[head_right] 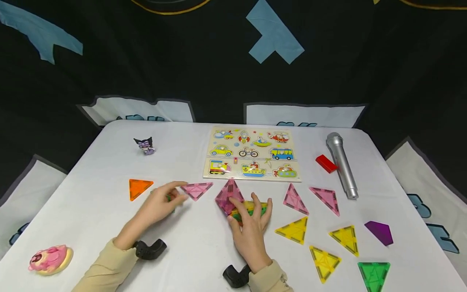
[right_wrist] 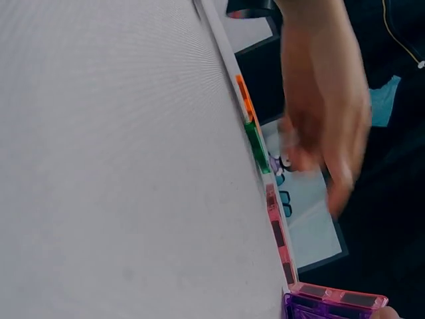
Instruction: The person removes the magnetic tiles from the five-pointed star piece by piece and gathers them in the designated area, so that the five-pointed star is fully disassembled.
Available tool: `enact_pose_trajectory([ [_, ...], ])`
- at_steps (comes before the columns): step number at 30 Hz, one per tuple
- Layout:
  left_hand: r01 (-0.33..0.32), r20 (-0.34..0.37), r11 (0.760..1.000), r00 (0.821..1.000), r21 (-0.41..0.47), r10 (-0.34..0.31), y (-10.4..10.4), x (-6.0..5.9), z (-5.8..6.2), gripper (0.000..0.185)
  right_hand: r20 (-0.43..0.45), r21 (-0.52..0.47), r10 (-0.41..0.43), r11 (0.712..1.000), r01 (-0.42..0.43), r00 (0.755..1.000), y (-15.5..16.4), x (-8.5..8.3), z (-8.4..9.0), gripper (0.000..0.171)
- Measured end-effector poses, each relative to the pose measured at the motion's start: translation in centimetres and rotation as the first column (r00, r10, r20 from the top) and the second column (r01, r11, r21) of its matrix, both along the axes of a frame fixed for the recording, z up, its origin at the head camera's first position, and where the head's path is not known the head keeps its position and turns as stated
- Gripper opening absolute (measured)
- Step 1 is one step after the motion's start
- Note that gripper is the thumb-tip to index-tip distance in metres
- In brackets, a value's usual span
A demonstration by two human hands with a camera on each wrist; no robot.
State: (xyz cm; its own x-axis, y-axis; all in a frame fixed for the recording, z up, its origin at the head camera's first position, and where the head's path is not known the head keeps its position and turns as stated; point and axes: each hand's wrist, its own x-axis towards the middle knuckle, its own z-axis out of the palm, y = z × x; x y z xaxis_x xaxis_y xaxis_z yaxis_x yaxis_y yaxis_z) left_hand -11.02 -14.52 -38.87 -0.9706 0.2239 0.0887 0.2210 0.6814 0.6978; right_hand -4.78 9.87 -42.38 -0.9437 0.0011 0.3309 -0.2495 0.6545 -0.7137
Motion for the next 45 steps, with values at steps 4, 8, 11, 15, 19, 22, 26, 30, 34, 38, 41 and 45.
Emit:
enact_pose_trajectory([
  [4, 0.176, 0.068, 0.983, 0.982, 0.041, -0.179, 4.7, -0.5, -0.6, 0.05, -0.01, 0.011, 0.001, 1.0, -0.001, 1.0, -0.2, 0.0, -0.1, 0.039],
  [8, 0.221, 0.198, 0.946, 0.942, 0.239, -0.27, 7.2, -1.7, -1.3, 0.053, -0.032, 0.027, -0.006, 1.0, 0.007, 0.999, -0.2, 0.0, -0.2, 0.038],
  [11, 0.19, 0.292, 0.887, 0.897, 0.421, -0.332, 7.8, -2.4, -1.9, 0.048, -0.032, 0.032, -0.011, 0.999, 0.012, 0.999, -0.2, 0.0, -0.2, 0.038],
  [15, 0.174, 0.342, 0.806, 0.84, 0.566, -0.421, 7.7, -3.0, -2.5, 0.035, -0.016, 0.025, -0.032, 0.999, 0.033, 0.999, 0.0, 0.0, -0.1, 0.038],
  [19, 0.195, 0.348, 0.769, 0.806, 0.609, -0.479, 7.6, -3.4, -2.6, 0.032, 0.003, 0.021, -0.045, 0.999, 0.045, 0.999, 0.0, -0.1, 0.1, 0.037],
  [22, 0.199, 0.354, 0.779, 0.806, 0.594, -0.475, 7.5, -3.5, -2.7, 0.035, 0.018, 0.019, -0.046, 0.999, 0.046, 0.999, 0.0, 0.0, 0.2, 0.037],
  [26, 0.203, 0.353, 0.806, 0.82, 0.556, -0.45, 7.5, -3.4, -2.7, 0.037, 0.03, 0.012, -0.047, 0.999, 0.046, 0.998, -0.1, 0.1, 0.2, 0.037],
  [30, 0.212, 0.33, 0.831, 0.846, 0.515, -0.42, 7.4, -3.3, -2.6, 0.039, 0.028, 0.009, -0.045, 0.999, 0.045, 0.999, -0.1, 0.1, 0.2, 0.037],
  [34, 0.229, 0.279, 0.863, 0.882, 0.451, -0.38, 7.4, -3.0, -2.6, 0.039, 0.019, 0.012, -0.047, 0.999, 0.047, 0.999, -0.1, 0.1, 0.2, 0.037],
  [38, 0.243, 0.243, 0.866, 0.895, 0.437, -0.374, 7.4, -2.8, -2.6, 0.041, 0.009, 0.017, -0.051, 0.999, 0.051, 0.999, -0.1, 0.1, 0.2, 0.036],
  [41, 0.24, 0.24, 0.849, 0.891, 0.47, -0.385, 7.3, -2.7, -2.6, 0.041, 0.012, 0.016, -0.049, 0.999, 0.048, 0.999, 0.0, 0.1, 0.2, 0.036],
  [45, 0.222, 0.238, 0.841, 0.896, 0.493, -0.376, 7.0, -2.3, -2.4, 0.042, 0.019, 0.019, -0.045, 0.999, 0.045, 0.999, 0.0, 0.1, 0.2, 0.036],
])
